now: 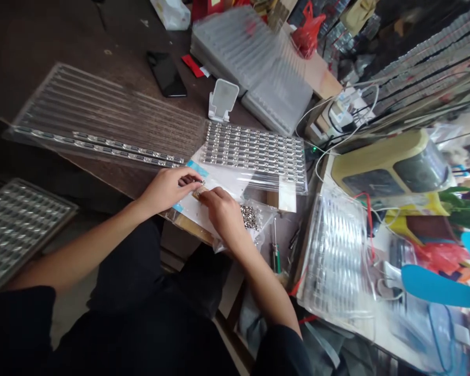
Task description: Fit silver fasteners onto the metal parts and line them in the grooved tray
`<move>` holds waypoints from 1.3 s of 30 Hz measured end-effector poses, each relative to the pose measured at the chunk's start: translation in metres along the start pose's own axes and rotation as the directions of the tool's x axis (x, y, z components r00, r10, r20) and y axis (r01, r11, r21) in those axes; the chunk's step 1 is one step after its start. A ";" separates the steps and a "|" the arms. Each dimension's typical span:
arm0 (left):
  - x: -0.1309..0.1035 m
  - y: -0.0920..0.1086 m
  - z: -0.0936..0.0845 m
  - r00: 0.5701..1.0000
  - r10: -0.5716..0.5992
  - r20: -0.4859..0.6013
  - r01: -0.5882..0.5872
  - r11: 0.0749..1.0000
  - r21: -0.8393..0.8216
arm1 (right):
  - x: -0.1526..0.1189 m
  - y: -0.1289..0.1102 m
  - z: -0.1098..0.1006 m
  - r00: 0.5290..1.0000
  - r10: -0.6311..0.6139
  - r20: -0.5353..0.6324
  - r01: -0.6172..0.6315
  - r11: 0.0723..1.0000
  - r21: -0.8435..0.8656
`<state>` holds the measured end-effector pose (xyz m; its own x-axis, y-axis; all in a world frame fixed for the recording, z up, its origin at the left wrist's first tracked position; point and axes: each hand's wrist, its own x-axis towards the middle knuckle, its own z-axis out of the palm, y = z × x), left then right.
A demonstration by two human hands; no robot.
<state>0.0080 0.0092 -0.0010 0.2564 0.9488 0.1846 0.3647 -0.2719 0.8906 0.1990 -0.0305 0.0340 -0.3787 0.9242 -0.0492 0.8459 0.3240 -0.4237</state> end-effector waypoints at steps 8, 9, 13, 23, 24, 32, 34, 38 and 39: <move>-0.004 0.000 0.001 0.991 0.084 0.102 -0.095 0.989 0.111 | -0.043 0.024 -0.050 0.973 0.219 0.067 -0.217 0.975 -0.037; -0.004 0.001 0.001 0.992 0.085 0.095 -0.095 0.989 0.109 | -0.047 0.024 -0.053 0.964 0.245 0.103 -0.238 0.968 -0.081; -0.004 0.002 0.000 0.987 0.118 0.107 -0.129 0.987 0.097 | -0.056 0.024 -0.055 0.951 0.279 0.131 -0.260 0.954 -0.147; -0.006 -0.003 0.002 0.985 0.144 0.100 -0.155 0.981 0.114 | -0.066 0.035 -0.045 0.959 0.280 0.038 -0.277 0.959 -0.066; -0.006 -0.003 0.003 0.984 0.146 0.100 -0.157 0.980 0.119 | -0.067 0.036 -0.046 0.966 0.258 0.013 -0.257 0.965 -0.044; -0.007 -0.003 0.007 0.965 0.216 0.148 -0.244 0.947 0.209 | -0.035 0.023 -0.044 0.983 0.123 -0.136 -0.107 0.987 0.119; -0.008 -0.002 0.006 0.960 0.239 0.144 -0.266 0.941 0.208 | -0.018 0.019 -0.036 0.986 0.076 -0.151 -0.053 0.987 0.153; -0.008 0.001 0.002 0.978 0.204 -0.051 -0.193 0.968 0.163 | 0.007 0.018 -0.014 0.984 0.044 -0.174 -0.009 0.979 0.202; -0.008 0.001 0.001 0.979 0.177 -0.098 -0.162 0.976 0.145 | 0.010 0.018 -0.009 0.983 0.044 -0.179 -0.004 0.976 0.219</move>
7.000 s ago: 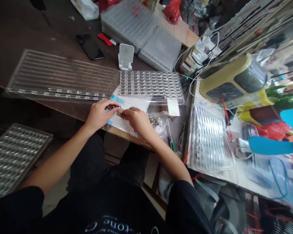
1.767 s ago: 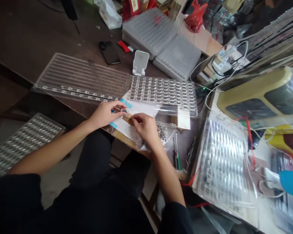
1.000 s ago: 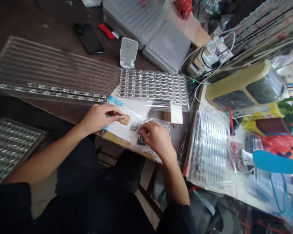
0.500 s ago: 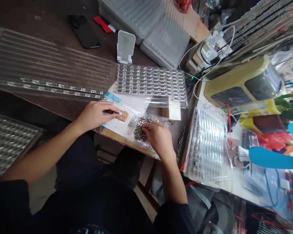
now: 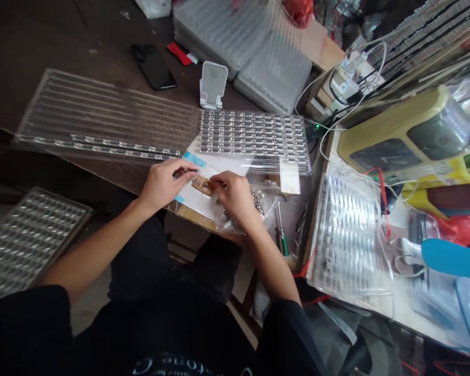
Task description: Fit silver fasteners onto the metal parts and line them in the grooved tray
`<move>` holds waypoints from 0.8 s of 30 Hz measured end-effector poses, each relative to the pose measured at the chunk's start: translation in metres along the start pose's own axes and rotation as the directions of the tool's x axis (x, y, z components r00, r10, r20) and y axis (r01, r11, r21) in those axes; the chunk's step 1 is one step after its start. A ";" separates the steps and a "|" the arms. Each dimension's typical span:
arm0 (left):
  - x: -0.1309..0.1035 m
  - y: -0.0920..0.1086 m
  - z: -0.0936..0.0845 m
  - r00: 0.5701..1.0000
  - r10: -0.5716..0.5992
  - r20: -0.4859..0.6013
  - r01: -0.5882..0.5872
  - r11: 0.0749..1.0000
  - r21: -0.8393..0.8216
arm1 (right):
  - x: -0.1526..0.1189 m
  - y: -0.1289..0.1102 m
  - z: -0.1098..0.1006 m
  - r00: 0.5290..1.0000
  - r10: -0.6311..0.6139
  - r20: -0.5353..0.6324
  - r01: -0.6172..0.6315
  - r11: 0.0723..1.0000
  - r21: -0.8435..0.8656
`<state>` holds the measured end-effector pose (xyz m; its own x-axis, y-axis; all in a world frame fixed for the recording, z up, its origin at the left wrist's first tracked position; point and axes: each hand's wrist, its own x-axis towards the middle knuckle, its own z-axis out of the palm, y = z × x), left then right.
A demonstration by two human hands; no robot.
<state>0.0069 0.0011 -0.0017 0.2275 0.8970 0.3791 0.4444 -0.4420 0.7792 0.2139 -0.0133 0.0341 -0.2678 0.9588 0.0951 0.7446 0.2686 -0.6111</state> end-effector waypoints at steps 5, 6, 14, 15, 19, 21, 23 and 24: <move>0.001 -0.002 -0.003 0.998 -0.061 0.004 0.061 0.997 -0.040 | 0.000 0.001 0.017 0.994 -0.096 0.057 0.094 0.995 0.033; 0.001 -0.003 -0.002 0.998 -0.067 0.015 0.068 0.997 -0.034 | -0.001 0.000 0.019 0.991 -0.110 0.074 0.111 0.994 -0.012; 0.006 0.005 -0.002 0.994 -0.095 0.058 0.091 0.994 0.063 | -0.009 -0.015 0.017 0.973 -0.064 0.222 0.122 0.959 -0.257; 0.008 0.008 -0.002 0.995 -0.088 0.056 0.083 0.993 0.079 | -0.009 -0.015 0.013 0.971 -0.080 0.227 0.127 0.971 -0.201; 0.010 0.016 0.003 0.997 -0.061 0.039 0.057 0.993 0.100 | -0.012 -0.003 -0.017 0.992 -0.116 0.045 0.115 0.993 0.040; 0.009 0.019 0.008 0.995 -0.032 0.096 0.024 0.997 0.080 | -0.015 0.005 -0.036 0.994 -0.048 -0.101 0.056 0.995 0.077; 0.007 0.020 0.013 0.984 -0.001 0.176 -0.009 0.998 0.058 | -0.018 0.013 -0.051 0.983 0.018 -0.181 -0.002 0.996 0.091; 0.006 0.020 0.015 0.979 0.007 0.202 -0.019 0.998 0.057 | -0.020 0.017 -0.056 0.980 0.035 -0.197 -0.016 0.995 0.099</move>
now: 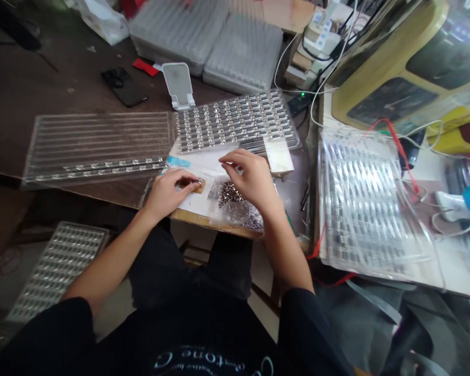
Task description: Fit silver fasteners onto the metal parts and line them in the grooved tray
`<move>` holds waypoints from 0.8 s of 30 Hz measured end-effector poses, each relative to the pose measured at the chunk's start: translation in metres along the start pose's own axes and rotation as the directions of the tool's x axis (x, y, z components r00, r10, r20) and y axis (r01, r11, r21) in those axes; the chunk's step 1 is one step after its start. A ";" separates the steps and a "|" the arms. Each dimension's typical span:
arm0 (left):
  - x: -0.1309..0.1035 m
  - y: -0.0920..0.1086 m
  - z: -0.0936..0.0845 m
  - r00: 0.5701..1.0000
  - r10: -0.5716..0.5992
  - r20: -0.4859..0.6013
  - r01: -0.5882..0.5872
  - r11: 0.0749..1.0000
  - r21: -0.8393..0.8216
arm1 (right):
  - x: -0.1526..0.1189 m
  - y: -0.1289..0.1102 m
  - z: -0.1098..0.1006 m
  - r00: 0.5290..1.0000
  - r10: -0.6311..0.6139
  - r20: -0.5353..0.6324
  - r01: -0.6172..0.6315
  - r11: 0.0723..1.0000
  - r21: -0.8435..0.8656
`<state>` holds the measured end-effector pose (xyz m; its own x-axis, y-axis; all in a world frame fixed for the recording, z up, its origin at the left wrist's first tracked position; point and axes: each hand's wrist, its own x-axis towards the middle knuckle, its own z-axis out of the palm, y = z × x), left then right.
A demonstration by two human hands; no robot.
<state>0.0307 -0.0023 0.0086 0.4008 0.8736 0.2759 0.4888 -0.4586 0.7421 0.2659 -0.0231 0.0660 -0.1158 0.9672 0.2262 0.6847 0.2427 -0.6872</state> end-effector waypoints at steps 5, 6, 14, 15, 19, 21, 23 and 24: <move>0.000 -0.001 0.005 1.000 -0.004 -0.007 0.005 0.998 0.066 | -0.006 0.011 -0.001 1.000 -0.022 0.008 0.022 0.998 0.057; 0.001 -0.001 0.005 1.000 0.000 -0.008 0.001 0.997 0.072 | -0.007 0.011 0.000 0.999 -0.025 0.023 0.024 0.998 0.062; 0.003 0.004 0.003 1.000 0.000 -0.029 0.003 0.995 0.105 | -0.010 0.010 -0.003 0.998 -0.017 0.052 0.015 0.999 0.050; 0.003 0.004 0.003 1.000 -0.007 -0.018 0.009 0.993 0.115 | -0.010 0.010 -0.003 0.998 -0.018 0.058 0.015 0.999 0.051; 0.005 0.002 0.004 1.000 -0.011 0.021 0.007 0.989 0.151 | -0.010 0.010 -0.001 0.997 -0.016 0.080 0.012 0.999 0.050; 0.005 0.001 0.004 1.000 0.004 0.024 -0.008 0.986 0.166 | -0.010 0.010 0.000 0.996 -0.025 0.087 0.021 0.999 0.051; 0.006 0.000 0.005 0.999 0.020 0.026 -0.024 0.985 0.173 | -0.010 0.009 0.000 0.995 -0.035 0.093 0.030 0.998 0.048; 0.005 -0.001 0.006 0.999 0.028 0.025 -0.031 0.985 0.171 | -0.011 0.009 0.000 0.995 -0.039 0.094 0.035 0.998 0.045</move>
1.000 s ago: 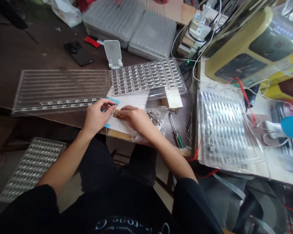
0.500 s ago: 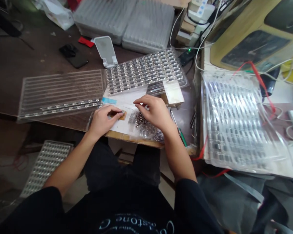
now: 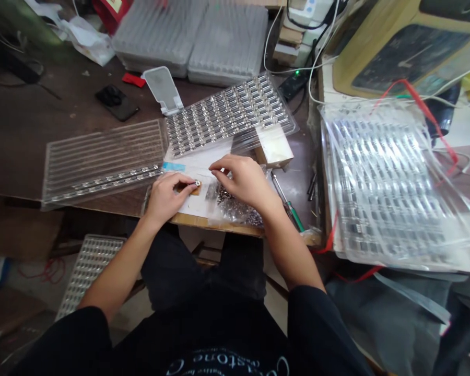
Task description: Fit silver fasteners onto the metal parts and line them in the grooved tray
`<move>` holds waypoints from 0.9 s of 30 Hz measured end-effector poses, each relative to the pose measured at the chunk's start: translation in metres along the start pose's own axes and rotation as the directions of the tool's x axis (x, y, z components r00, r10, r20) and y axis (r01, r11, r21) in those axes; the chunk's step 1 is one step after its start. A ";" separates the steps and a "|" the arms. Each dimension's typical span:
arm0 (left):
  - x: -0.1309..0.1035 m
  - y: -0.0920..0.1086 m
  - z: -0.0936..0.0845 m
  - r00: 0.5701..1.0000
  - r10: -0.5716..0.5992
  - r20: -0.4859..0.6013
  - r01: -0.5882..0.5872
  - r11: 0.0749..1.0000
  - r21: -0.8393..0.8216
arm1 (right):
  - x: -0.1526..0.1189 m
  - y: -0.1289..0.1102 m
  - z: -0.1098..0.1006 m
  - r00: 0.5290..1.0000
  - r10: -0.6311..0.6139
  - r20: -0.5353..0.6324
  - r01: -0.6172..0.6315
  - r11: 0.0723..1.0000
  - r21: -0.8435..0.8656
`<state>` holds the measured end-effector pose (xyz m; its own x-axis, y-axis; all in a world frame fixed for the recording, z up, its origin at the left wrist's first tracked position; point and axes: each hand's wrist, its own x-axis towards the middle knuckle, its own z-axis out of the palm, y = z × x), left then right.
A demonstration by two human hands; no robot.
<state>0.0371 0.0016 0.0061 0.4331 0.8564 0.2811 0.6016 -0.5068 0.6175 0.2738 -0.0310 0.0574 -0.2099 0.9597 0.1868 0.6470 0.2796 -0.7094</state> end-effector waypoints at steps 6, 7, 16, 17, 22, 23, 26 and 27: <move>-0.003 0.004 0.001 0.999 0.026 -0.045 -0.028 0.999 -0.043 | -0.001 -0.001 -0.002 1.000 0.001 0.014 -0.001 1.000 -0.018; -0.002 0.004 -0.002 0.995 0.004 -0.097 -0.008 0.999 -0.045 | -0.001 -0.001 -0.002 1.000 0.003 0.019 -0.003 1.000 -0.024; 0.031 -0.041 -0.061 0.984 -0.089 -0.154 0.098 0.994 0.048 | -0.001 -0.002 -0.002 0.998 -0.029 0.050 0.033 0.997 -0.068; 0.030 -0.047 -0.064 0.986 -0.101 -0.132 0.109 0.993 0.054 | -0.001 -0.002 -0.002 0.998 -0.031 0.049 0.035 0.997 -0.072; 0.022 -0.061 -0.075 0.980 -0.138 -0.140 0.155 0.981 0.114 | -0.002 -0.001 -0.001 0.997 -0.041 0.065 0.048 0.994 -0.101; 0.022 -0.060 -0.076 0.982 -0.128 -0.141 0.147 0.979 0.139 | -0.002 0.000 -0.001 0.997 -0.045 0.067 0.052 0.993 -0.102; 0.027 -0.058 -0.075 0.994 -0.069 -0.083 0.088 0.963 0.254 | -0.003 0.000 0.000 0.997 -0.050 0.063 0.056 0.993 -0.099; 0.029 -0.058 -0.074 0.998 -0.050 -0.047 0.061 0.955 0.290 | -0.003 0.000 0.000 0.997 -0.049 0.059 0.054 0.994 -0.097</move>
<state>-0.0346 0.0627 0.0328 0.3707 0.8842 0.2842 0.7959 -0.4602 0.3935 0.2747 -0.0334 0.0570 -0.2839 0.9416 0.1811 0.7029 0.3329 -0.6286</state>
